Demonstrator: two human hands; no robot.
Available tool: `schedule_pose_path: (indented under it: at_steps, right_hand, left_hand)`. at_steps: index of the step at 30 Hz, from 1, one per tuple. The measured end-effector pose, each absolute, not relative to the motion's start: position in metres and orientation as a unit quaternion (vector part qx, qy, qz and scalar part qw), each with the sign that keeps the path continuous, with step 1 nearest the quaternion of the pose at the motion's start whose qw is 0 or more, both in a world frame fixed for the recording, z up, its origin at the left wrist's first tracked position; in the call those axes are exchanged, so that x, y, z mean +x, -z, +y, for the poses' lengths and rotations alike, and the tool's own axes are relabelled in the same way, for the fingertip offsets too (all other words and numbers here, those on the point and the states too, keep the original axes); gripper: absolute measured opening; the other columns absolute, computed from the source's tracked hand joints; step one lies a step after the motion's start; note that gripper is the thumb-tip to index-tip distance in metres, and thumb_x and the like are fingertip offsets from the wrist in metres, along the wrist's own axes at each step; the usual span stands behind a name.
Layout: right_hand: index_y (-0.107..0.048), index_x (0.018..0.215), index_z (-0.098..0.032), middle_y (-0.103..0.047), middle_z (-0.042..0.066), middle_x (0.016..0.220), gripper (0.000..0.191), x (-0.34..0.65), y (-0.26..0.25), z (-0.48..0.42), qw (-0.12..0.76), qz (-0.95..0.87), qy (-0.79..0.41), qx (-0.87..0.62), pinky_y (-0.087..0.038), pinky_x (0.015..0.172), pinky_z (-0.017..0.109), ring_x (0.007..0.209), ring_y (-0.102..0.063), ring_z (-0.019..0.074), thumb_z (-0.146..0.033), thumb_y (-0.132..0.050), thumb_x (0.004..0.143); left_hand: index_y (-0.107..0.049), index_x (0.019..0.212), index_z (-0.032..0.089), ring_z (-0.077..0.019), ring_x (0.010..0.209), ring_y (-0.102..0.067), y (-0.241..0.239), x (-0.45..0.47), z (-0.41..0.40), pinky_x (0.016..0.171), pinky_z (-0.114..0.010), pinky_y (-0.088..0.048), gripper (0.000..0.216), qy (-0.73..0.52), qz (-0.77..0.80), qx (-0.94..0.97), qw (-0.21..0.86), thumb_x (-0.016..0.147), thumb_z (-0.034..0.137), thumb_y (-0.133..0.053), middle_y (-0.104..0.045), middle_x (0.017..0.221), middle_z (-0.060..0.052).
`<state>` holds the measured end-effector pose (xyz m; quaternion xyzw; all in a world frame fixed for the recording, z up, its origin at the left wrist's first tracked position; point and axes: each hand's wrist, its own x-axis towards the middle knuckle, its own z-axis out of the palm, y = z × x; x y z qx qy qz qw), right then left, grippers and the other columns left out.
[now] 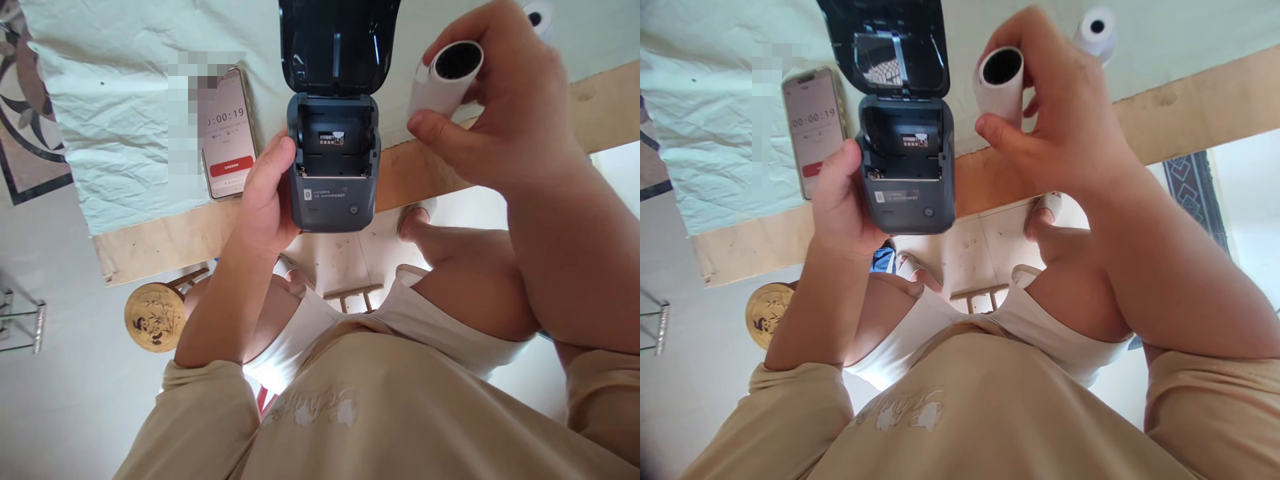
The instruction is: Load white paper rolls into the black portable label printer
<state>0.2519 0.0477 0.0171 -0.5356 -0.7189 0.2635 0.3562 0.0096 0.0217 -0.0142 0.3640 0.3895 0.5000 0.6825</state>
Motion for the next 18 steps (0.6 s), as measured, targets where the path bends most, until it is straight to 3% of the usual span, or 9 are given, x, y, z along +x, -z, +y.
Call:
schedule_pose_path:
  at_steps: [2,5,8,10,13,18]
  right_hand:
    - [-0.058,0.129,-0.023,-0.062,0.004,0.126,0.056,0.256,-0.014,0.05,0.329,-0.729,-0.221,-0.558,-0.045,0.076,0.028,0.089,-0.054,0.0084,-0.028,-0.072,0.076]
    - [-0.051,0.137,-0.027,-0.061,0.005,0.131,0.063,0.261,-0.006,0.055,0.302,-0.746,-0.185,-0.564,-0.051,0.081,0.03,0.091,-0.057,0.0103,-0.017,-0.064,0.076]
    - [-0.05,0.136,-0.027,-0.058,0.009,0.136,0.066,0.264,0.004,0.062,0.286,-0.765,-0.159,-0.555,-0.055,0.095,0.035,0.117,-0.06,0.0191,-0.01,-0.06,0.074]
    - [-0.047,0.138,-0.026,-0.059,0.011,0.134,0.068,0.265,0.011,0.066,0.285,-0.771,-0.144,-0.55,-0.055,0.101,0.041,0.123,-0.059,0.0222,-0.009,-0.06,0.073]
    - [-0.046,0.141,-0.026,-0.065,0.01,0.122,0.073,0.264,0.015,0.065,0.282,-0.781,-0.137,-0.539,-0.057,0.097,0.044,0.11,-0.063,0.0218,-0.011,-0.064,0.072]
    - [-0.052,0.144,-0.02,-0.057,0.011,0.137,0.073,0.279,-0.004,0.05,0.364,-0.783,-0.067,-0.499,-0.054,0.095,0.035,0.125,-0.061,0.0228,-0.015,-0.069,0.073]
  left_hand:
    - [-0.074,0.101,0.027,-0.0272,0.117,-0.072,0.012,0.009,0.021,0.089,-0.035,-0.063,0.028,-0.492,0.384,0.356,0.696,0.092,0.053,-0.066,-0.079,0.108,-0.001]
    - [-0.073,0.101,0.024,-0.0226,0.114,-0.074,0.011,0.007,0.021,0.092,-0.03,-0.063,0.017,-0.493,0.374,0.337,0.709,0.095,0.039,-0.068,-0.078,0.097,0.002]
    - [-0.073,0.102,0.021,-0.0202,0.116,-0.075,0.013,0.005,0.021,0.095,-0.029,-0.063,0.017,-0.503,0.372,0.324,0.71,0.099,0.034,-0.061,-0.076,0.096,0.002]
    - [-0.072,0.103,0.021,-0.0206,0.116,-0.075,0.016,0.004,0.022,0.095,-0.03,-0.064,0.018,-0.503,0.364,0.323,0.714,0.099,0.035,-0.062,-0.076,0.096,0.001]
    - [-0.072,0.105,0.021,-0.0224,0.116,-0.075,0.017,0.002,0.022,0.093,-0.03,-0.064,0.021,-0.493,0.356,0.332,0.721,0.097,0.039,-0.066,-0.077,0.097,0.0]
    - [-0.073,0.106,0.024,-0.0188,0.106,-0.077,0.013,0.0,0.02,0.085,-0.025,-0.064,0.021,-0.481,0.368,0.334,0.722,0.096,0.042,-0.068,-0.078,0.103,0.002]
